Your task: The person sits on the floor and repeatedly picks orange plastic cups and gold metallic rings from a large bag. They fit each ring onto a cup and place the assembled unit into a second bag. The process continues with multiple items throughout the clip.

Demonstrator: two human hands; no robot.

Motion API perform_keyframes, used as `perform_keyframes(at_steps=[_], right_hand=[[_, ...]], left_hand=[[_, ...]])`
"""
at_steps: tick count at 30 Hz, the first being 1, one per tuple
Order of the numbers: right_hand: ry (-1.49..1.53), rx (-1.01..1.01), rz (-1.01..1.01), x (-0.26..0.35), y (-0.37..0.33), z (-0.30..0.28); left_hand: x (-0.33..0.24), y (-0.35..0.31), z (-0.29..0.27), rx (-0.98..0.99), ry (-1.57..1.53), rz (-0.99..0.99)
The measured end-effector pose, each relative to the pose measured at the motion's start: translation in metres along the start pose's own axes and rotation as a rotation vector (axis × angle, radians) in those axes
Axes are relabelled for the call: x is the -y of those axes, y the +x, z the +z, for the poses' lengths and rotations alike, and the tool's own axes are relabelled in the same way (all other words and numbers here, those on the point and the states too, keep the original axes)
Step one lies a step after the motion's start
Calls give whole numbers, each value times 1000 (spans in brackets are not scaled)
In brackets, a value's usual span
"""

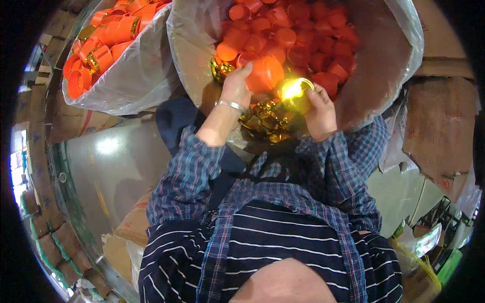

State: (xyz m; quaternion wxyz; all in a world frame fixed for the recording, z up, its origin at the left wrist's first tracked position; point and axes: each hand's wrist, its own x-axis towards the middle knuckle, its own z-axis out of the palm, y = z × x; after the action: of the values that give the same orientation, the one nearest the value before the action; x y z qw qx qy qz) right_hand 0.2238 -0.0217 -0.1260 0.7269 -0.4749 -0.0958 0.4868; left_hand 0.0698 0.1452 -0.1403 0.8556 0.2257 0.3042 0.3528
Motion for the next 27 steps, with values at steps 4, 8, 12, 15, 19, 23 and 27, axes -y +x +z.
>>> perform_keyframes(at_steps=[4, 8, 12, 15, 19, 23, 27], right_hand=[[-493, -55, -259, 11, -15, 32], [-962, 74, -803, 7, -45, 56], [-1053, 149, -843, 15, -66, 70], [-1117, 184, -899, 20, -71, 75], [-1119, 242, -1049, 14, -70, 76], [-1075, 181, -1003, 4, -67, 75], [-738, 129, -614, -8, -65, 78]], left_hand=[[8, -75, 36, 14, -99, -89], [5, -113, 60, -68, -120, 36], [4, -131, 73, -105, -45, 141], [3, -141, 79, -93, -20, 142], [3, -148, 81, -46, 46, 168], [10, -148, 76, -80, 307, 331], [25, -150, 67, -84, 688, 648]])
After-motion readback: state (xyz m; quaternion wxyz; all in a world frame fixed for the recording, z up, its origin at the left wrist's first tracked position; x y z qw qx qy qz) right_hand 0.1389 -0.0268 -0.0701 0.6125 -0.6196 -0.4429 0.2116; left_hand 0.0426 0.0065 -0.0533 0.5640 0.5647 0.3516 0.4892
